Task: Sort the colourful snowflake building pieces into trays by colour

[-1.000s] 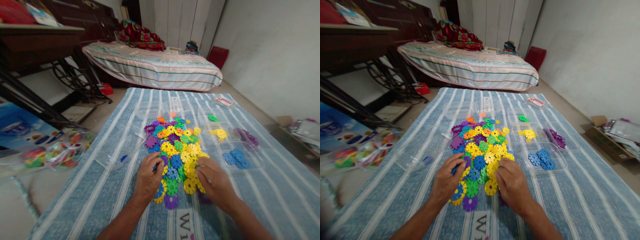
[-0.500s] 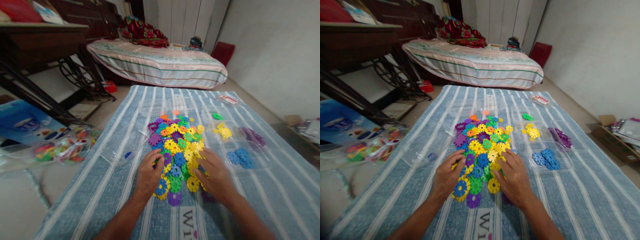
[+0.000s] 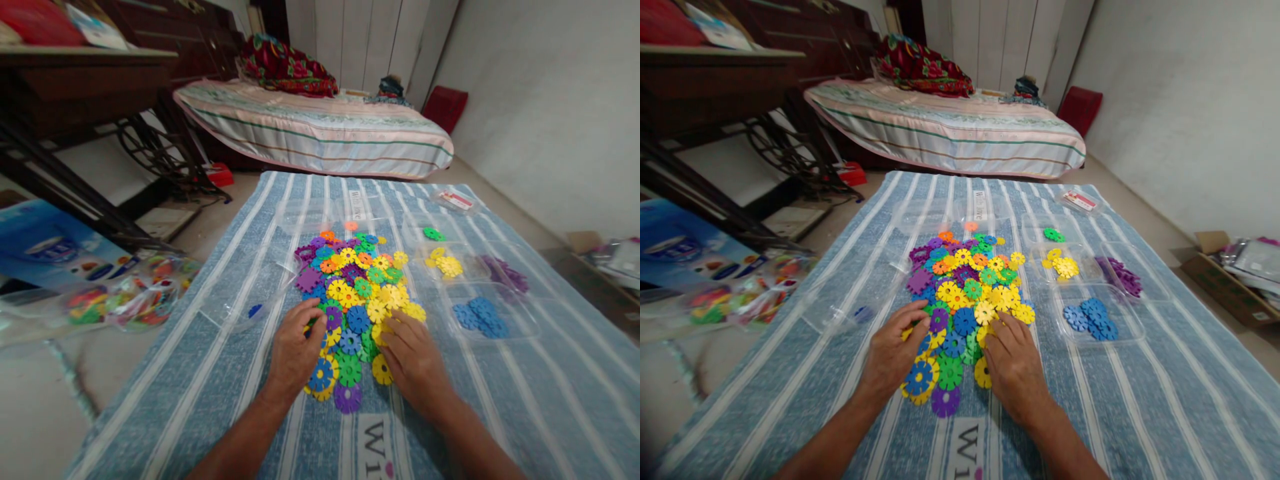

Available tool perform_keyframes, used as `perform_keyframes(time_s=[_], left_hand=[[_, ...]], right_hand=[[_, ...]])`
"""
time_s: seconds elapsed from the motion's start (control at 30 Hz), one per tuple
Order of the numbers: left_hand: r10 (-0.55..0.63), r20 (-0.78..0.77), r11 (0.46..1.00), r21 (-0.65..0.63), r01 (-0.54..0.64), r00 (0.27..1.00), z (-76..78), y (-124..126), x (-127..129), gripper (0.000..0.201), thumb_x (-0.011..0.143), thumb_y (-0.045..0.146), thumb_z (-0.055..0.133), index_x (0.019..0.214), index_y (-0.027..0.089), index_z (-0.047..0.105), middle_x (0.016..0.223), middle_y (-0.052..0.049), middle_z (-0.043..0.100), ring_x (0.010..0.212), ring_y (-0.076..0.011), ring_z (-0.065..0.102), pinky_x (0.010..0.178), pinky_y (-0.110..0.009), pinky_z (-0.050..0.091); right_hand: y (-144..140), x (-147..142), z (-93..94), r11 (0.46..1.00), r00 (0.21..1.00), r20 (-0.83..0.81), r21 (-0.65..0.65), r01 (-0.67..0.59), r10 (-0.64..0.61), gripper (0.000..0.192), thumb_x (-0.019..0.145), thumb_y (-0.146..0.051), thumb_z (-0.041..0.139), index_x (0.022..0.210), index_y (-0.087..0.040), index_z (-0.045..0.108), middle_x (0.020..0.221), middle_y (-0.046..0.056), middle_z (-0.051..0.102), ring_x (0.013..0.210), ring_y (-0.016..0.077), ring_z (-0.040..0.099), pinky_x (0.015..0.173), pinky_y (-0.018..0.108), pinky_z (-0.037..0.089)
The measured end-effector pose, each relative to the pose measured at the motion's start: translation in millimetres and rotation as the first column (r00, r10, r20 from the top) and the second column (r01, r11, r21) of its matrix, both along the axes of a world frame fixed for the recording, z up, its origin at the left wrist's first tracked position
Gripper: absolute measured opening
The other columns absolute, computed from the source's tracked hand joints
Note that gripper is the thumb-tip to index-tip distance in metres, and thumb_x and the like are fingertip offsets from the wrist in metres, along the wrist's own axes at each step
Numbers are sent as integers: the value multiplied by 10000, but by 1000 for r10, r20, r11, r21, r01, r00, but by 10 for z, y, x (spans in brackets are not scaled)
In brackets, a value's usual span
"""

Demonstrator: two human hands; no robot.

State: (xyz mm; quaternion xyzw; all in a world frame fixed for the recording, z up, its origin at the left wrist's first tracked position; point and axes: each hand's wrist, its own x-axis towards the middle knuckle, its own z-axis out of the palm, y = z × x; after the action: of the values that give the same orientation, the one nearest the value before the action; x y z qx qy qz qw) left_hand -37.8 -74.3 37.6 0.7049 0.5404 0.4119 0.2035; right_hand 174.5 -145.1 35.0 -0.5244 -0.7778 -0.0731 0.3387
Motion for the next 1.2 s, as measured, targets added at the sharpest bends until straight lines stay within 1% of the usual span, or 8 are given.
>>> perform_keyframes(time_s=[0.2,0.33,0.4,0.5,0.57,0.77,0.97,1.2], left_hand=[[-3,-10,1000,5,3,1000,11,0,-5,171,809,301,532,779,196,664,1048,-76,686,1002,-207,634,946,-377,486],[-7,-20,1000,2,7,1000,9,3,-4,174,809,303,530,772,199,664,1053,-73,684,1010,-205,631,955,-379,480],[-8,-23,1000,5,8,1000,8,4,-5,175,812,303,526,777,201,664,1052,-72,684,1013,-203,628,960,-382,476],[-13,-26,1000,10,13,1000,7,7,-7,175,816,300,522,781,200,662,1050,-77,682,1007,-203,629,956,-387,478],[-13,-25,1000,9,14,1000,5,9,-7,174,817,296,521,781,199,661,1049,-81,682,1003,-203,630,955,-390,479],[-10,-9,1000,-7,10,1000,-7,9,0,174,815,293,524,775,194,662,1052,-85,681,1010,-208,627,960,-391,475],[-3,0,999,-38,3,1000,22,-24,4,172,811,290,528,764,195,663,1054,-81,683,1017,-212,625,957,-392,474],[-8,5,999,-32,8,1000,75,-43,21,157,811,272,528,765,197,658,1040,-78,687,1004,-203,629,949,-389,478]], right_hand=[[-25,8,67,998,994,-100,50,-38,42,147,851,-131,542,934,-189,649,964,76,679,1039,218,602,885,432,529],[134,280,215,991,996,-94,137,4,9,130,848,-140,557,924,-185,652,935,79,686,976,199,630,872,394,535],[266,511,332,961,993,-53,252,116,-106,112,836,-139,576,916,-171,648,923,91,688,951,206,637,873,397,526],[420,810,470,837,927,-30,418,352,-375,134,814,-165,614,943,-146,644,915,118,690,951,244,635,881,443,505],[440,873,476,813,904,-20,429,394,-427,165,815,-186,616,973,-140,637,920,123,688,955,252,632,876,450,504],[166,448,151,986,996,20,142,84,-88,126,834,-223,593,946,-174,626,994,107,660,1036,234,592,891,432,511],[-9,92,18,998,998,67,-60,-9,13,172,842,-220,562,991,-155,620,1135,140,612,1201,296,479,940,516,465],[-36,30,-37,1000,998,48,12,-29,29,175,863,-135,520,994,-171,630,1088,109,641,1158,259,530,927,486,489]])
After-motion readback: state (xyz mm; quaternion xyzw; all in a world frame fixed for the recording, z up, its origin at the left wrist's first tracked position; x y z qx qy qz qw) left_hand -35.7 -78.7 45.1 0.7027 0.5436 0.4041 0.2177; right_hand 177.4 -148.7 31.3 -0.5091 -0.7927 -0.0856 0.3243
